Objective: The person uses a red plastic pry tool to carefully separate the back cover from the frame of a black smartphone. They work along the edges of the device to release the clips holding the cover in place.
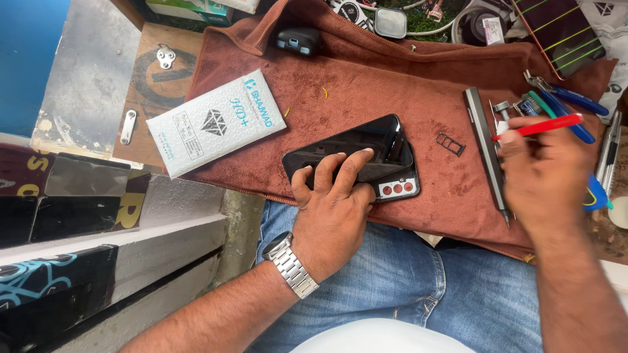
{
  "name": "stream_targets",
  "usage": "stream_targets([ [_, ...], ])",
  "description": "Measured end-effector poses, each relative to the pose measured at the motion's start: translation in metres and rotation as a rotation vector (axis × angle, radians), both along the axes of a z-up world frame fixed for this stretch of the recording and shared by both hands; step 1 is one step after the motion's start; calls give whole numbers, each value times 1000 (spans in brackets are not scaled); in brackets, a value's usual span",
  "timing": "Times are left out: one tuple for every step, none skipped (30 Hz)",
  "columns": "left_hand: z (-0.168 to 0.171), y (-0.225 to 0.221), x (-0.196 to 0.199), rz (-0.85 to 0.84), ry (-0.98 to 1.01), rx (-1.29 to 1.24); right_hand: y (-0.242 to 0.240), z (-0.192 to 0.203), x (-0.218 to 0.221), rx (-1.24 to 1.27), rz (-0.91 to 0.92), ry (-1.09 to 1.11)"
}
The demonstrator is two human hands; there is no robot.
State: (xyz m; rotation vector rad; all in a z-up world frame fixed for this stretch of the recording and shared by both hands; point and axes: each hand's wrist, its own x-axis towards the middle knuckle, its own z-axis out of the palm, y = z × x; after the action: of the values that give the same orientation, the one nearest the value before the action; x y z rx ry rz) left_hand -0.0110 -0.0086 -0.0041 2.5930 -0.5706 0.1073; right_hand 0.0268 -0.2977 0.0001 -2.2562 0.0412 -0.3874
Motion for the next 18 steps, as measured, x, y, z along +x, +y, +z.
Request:
stream_targets([
  [0,1,0,13,-8,-19,8,1,2,-112,30,-31],
  [1,3,1,26,-17,-37,13,2,4,-224,61,-62],
  [1,4,1,44,-24,-54,16,4,3,-38,29,-75],
  [1,5,2,54,-15,-69,19,6,-1,148,-3,-87],
  [1,6,4,65,-6,-80,24,6,-3,363,15,-41],
  [2,8,5,77,4,-92,28,6,-5,580,16,-3],
  [3,9,6,77,11,-96,33,6,-8,816,61,89],
  [4,10,8,78,18,-101,39,5,-10,1052,108,183],
  [5,10,9,76,26,-108,48,1,-10,1091,136,307],
  [6,10,10,65,21,-107,57,-3,-10,1129,166,432],
  [7,11,10,57,17,-105,66,-8,-9,1042,176,468],
  [8,12,10,49,13,-104,74,-12,-8,955,186,503],
  [8,15,9,44,23,-114,80,-15,-7,871,199,540],
  [9,18,9,38,32,-125,84,-15,-6,815,199,545],
  [9,20,9,31,40,-136,87,-15,-5,760,200,547],
  [10,22,10,35,48,-128,89,-16,-4,706,200,548],
  [10,23,11,36,54,-123,90,-15,-4,671,204,550],
  [10,23,12,38,61,-118,90,-14,-5,637,209,552],
])
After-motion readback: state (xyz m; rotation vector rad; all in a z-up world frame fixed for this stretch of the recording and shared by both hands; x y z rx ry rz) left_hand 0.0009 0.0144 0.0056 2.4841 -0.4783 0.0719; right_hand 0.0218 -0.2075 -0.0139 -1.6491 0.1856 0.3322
